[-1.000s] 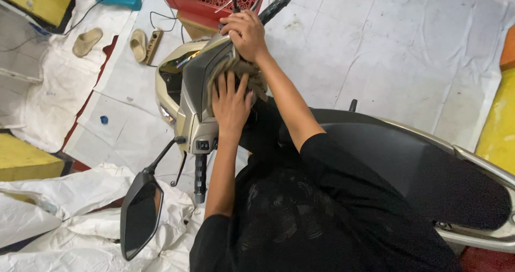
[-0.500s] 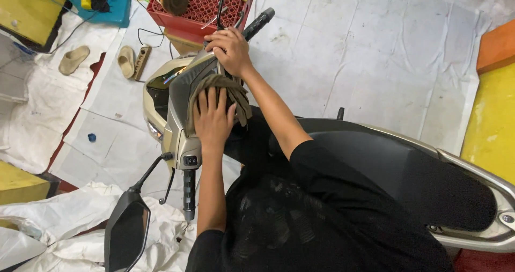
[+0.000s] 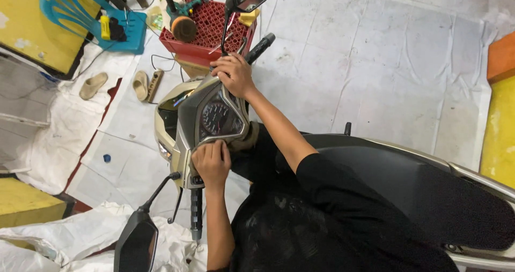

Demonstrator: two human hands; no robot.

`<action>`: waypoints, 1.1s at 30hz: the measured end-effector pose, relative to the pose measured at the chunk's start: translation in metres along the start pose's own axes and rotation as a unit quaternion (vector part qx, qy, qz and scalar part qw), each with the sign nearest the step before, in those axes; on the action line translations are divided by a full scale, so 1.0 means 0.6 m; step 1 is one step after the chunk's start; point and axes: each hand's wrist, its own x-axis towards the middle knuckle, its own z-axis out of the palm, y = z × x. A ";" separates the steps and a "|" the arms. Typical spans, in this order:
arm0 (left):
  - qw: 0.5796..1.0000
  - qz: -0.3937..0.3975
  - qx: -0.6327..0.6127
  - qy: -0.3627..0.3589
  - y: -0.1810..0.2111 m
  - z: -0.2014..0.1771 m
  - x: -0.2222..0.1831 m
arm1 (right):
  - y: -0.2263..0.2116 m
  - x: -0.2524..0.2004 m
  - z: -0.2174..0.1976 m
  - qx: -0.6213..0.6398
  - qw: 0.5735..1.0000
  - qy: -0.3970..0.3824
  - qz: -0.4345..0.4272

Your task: The person wipes the dashboard and handlebar area of a scooter using a cloth. The camera angle is unstable, frequently obscuring the hands and the scooter's front section.

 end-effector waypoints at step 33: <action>0.990 0.043 0.083 -0.103 0.012 -0.031 0.021 | 0.013 -0.001 0.017 -0.010 1.000 -0.001 0.011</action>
